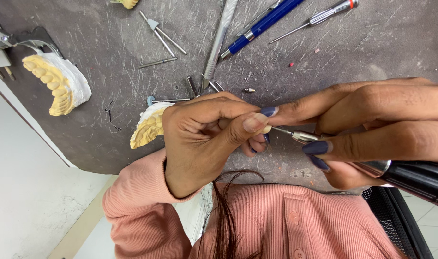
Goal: The person holds a small dental crown on a die in one hand and shapes its surface with a rotary handpiece, changing bits and repositioning the crown repeatedly. They then use a thin hand tool to refine the crown and hold it against the plaster dental model on the bench.
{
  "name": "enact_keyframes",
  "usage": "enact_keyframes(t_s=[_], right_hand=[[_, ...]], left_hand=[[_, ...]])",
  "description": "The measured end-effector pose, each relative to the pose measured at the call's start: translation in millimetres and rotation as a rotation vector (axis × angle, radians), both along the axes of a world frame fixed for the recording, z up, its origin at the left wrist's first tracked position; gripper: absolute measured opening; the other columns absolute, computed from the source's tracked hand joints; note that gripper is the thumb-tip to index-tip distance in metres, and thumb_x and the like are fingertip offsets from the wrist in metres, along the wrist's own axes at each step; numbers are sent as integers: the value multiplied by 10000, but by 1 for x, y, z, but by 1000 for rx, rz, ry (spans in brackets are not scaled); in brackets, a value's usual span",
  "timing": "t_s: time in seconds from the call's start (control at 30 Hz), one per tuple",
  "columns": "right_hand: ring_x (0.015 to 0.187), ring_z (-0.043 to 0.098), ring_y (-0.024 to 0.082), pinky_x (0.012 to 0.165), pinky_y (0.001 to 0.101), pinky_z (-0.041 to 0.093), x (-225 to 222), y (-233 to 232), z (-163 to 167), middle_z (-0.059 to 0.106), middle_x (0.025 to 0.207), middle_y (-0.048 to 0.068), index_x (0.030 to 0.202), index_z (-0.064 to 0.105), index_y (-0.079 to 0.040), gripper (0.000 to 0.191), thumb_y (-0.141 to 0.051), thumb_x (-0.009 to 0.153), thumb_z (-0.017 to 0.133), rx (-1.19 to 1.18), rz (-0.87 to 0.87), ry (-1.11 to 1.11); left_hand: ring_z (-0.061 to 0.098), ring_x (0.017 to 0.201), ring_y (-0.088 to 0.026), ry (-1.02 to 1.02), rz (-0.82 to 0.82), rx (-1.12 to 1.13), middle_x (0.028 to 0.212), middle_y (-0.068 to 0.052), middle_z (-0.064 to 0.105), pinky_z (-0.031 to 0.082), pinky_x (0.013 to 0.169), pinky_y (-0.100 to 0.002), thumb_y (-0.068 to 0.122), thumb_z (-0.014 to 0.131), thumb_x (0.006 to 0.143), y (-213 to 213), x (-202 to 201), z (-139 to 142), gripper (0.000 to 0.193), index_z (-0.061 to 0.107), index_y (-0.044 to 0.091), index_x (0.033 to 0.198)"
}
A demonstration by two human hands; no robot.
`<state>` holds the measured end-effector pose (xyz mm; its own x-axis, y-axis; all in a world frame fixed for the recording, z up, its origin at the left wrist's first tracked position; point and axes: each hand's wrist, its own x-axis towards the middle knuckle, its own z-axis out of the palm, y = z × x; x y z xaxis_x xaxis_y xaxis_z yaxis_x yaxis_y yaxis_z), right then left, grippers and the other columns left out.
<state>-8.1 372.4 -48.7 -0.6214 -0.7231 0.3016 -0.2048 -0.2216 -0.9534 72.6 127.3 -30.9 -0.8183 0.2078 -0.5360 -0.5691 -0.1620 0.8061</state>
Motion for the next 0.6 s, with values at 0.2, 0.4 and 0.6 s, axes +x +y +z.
enact_keyframes(t_s=[0.2, 0.4, 0.6], right_hand=[[1065, 708, 421, 824, 424, 616, 1, 0, 5, 653, 882, 97, 975, 565, -36, 319, -43, 795, 828, 58, -21, -26], [1055, 704, 427, 830, 436, 611, 3, 5, -2, 645, 881, 93, 976, 568, -37, 314, -29, 797, 825, 16, 6, -8], [1054, 705, 436, 824, 434, 615, 3, 3, 1, 646, 884, 102, 974, 566, -32, 333, -43, 781, 837, 22, 0, -29]], left_hand=[[759, 763, -149, -10, 9, 10, 927, -136, 734, 629, 615, -222, 69, 709, 1068, 0, 0, 1, 132, 746, -57, 1069], [758, 764, -148, 6, 0, -6, 931, -137, 737, 629, 613, -221, 66, 709, 1071, 0, 0, 1, 125, 748, -53, 1079], [755, 749, -139, -6, -4, -15, 916, -130, 739, 626, 601, -216, 77, 709, 1062, 0, -1, 2, 131, 751, -45, 1084]])
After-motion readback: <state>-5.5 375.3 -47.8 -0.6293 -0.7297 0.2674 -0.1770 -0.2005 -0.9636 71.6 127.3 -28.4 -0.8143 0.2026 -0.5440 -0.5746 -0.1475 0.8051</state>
